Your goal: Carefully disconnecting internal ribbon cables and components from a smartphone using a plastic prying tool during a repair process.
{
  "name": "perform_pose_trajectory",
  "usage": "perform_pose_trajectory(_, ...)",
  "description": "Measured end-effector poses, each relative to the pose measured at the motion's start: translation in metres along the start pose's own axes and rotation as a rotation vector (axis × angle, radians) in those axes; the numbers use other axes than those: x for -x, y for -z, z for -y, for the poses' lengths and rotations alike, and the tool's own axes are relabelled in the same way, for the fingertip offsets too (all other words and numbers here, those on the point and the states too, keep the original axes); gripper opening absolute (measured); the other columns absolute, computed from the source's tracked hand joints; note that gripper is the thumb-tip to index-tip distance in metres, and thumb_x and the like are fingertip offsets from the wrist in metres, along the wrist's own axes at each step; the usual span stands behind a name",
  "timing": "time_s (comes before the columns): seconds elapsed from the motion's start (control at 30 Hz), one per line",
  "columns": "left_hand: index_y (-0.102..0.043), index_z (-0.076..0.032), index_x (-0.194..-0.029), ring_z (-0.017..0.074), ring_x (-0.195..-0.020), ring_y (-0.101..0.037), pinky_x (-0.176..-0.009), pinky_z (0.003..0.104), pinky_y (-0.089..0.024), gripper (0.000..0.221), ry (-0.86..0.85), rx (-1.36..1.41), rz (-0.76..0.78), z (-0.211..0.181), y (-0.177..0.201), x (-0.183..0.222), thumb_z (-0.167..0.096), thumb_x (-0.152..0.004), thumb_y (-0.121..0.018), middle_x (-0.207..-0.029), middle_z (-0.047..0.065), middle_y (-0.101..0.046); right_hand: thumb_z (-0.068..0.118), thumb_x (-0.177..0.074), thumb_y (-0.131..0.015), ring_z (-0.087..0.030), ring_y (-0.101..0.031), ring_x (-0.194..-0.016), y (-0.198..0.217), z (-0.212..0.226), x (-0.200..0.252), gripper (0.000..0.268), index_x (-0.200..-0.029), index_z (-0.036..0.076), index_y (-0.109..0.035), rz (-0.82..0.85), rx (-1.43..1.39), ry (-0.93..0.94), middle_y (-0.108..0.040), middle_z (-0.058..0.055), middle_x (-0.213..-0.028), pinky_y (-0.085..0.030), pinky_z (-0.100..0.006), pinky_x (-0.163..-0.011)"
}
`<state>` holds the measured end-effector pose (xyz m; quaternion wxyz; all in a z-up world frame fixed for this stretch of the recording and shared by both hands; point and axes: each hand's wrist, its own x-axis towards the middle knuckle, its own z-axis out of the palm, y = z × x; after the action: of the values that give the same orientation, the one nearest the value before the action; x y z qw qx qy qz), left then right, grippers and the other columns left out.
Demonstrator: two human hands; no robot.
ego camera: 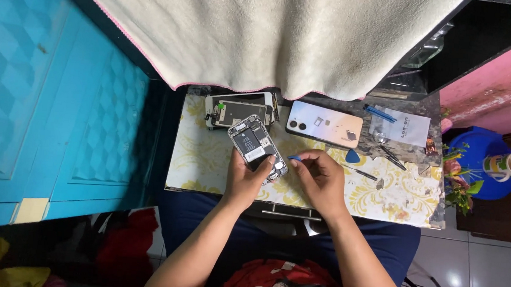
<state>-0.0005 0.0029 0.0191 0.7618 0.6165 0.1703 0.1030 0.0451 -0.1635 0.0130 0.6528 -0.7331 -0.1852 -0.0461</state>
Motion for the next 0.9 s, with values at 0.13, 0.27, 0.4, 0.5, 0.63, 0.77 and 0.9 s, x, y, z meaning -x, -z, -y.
perform_pose_trajectory(0.13, -0.046, 0.003, -0.125, 0.0227, -0.077, -0.073, -0.059, 0.036, -0.069, 0.045, -0.019, -0.002, 0.014, 0.009, 0.003, 0.000, -0.006, -0.089, -0.072, -0.093, 0.018, -0.068, -0.002, -0.088, -0.079, -0.023, -0.071, -0.072, 0.002, 0.003, -0.006, 0.009, -0.092, 0.000, -0.071, -0.005, 0.042, 0.077, -0.075, -0.015, -0.083, -0.055, -0.034, -0.065)
perform_pose_trajectory(0.27, -0.045, 0.002, -0.133, 0.0218, -0.103, -0.064, -0.078, 0.041, -0.063, 0.051, -0.107, -0.035, 0.013, 0.018, 0.000, 0.004, -0.006, -0.090, -0.071, -0.109, 0.019, -0.064, 0.000, -0.089, -0.079, -0.023, -0.068, -0.076, 0.003, -0.007, -0.002, 0.009, -0.091, 0.000, -0.070, 0.005, 0.025, 0.096, -0.074, -0.014, -0.086, -0.054, -0.033, -0.067)
perform_pose_trajectory(0.4, -0.046, -0.002, -0.139, 0.0206, -0.112, -0.059, -0.088, 0.040, -0.058, 0.051, -0.114, 0.038, 0.035, 0.029, 0.010, -0.002, -0.004, -0.092, -0.066, -0.120, 0.016, -0.063, -0.001, -0.089, -0.080, -0.017, -0.066, -0.072, -0.006, 0.003, -0.002, 0.008, -0.093, -0.001, -0.072, -0.036, -0.002, 0.022, -0.073, -0.014, -0.081, -0.055, -0.032, -0.067)
perform_pose_trajectory(0.5, -0.045, -0.001, -0.139, 0.0181, -0.114, -0.052, -0.094, 0.041, -0.054, 0.052, -0.114, 0.026, 0.034, 0.037, 0.012, -0.001, -0.002, -0.091, -0.064, -0.124, 0.013, -0.060, -0.001, -0.096, -0.073, -0.013, -0.061, -0.077, -0.007, 0.008, -0.002, 0.002, -0.096, -0.001, -0.072, -0.069, -0.035, 0.030, -0.073, -0.012, -0.087, -0.054, -0.032, -0.071)
perform_pose_trajectory(0.63, -0.047, -0.002, -0.140, 0.0185, -0.118, -0.054, -0.095, 0.040, -0.053, 0.051, -0.165, -0.002, 0.046, 0.041, 0.009, -0.003, -0.003, -0.092, -0.065, -0.123, 0.016, -0.062, -0.003, -0.093, -0.075, -0.017, -0.065, -0.075, -0.017, 0.010, -0.004, 0.002, -0.094, -0.001, -0.075, -0.054, -0.020, 0.054, -0.072, -0.014, -0.085, -0.054, -0.032, -0.068)
perform_pose_trajectory(0.77, -0.049, -0.002, -0.139, 0.0206, -0.117, -0.057, -0.096, 0.041, -0.053, 0.050, -0.176, -0.012, 0.076, 0.035, 0.008, -0.002, -0.003, -0.092, -0.066, -0.121, 0.016, -0.063, -0.002, -0.093, -0.075, -0.020, -0.068, -0.075, -0.018, 0.004, -0.001, 0.000, -0.093, -0.001, -0.074, -0.058, -0.018, 0.025, -0.072, -0.015, -0.082, -0.054, -0.034, -0.069)
perform_pose_trajectory(0.9, -0.052, -0.004, -0.136, 0.0157, -0.115, -0.056, -0.098, 0.037, -0.050, 0.046, -0.136, 0.009, 0.074, 0.042, 0.011, -0.003, -0.006, -0.092, -0.068, -0.120, 0.012, -0.064, 0.001, -0.090, -0.077, -0.021, -0.069, -0.070, -0.016, 0.002, 0.004, 0.003, -0.090, 0.000, -0.074, -0.044, -0.018, -0.050, -0.073, -0.014, -0.076, -0.056, -0.036, -0.069)
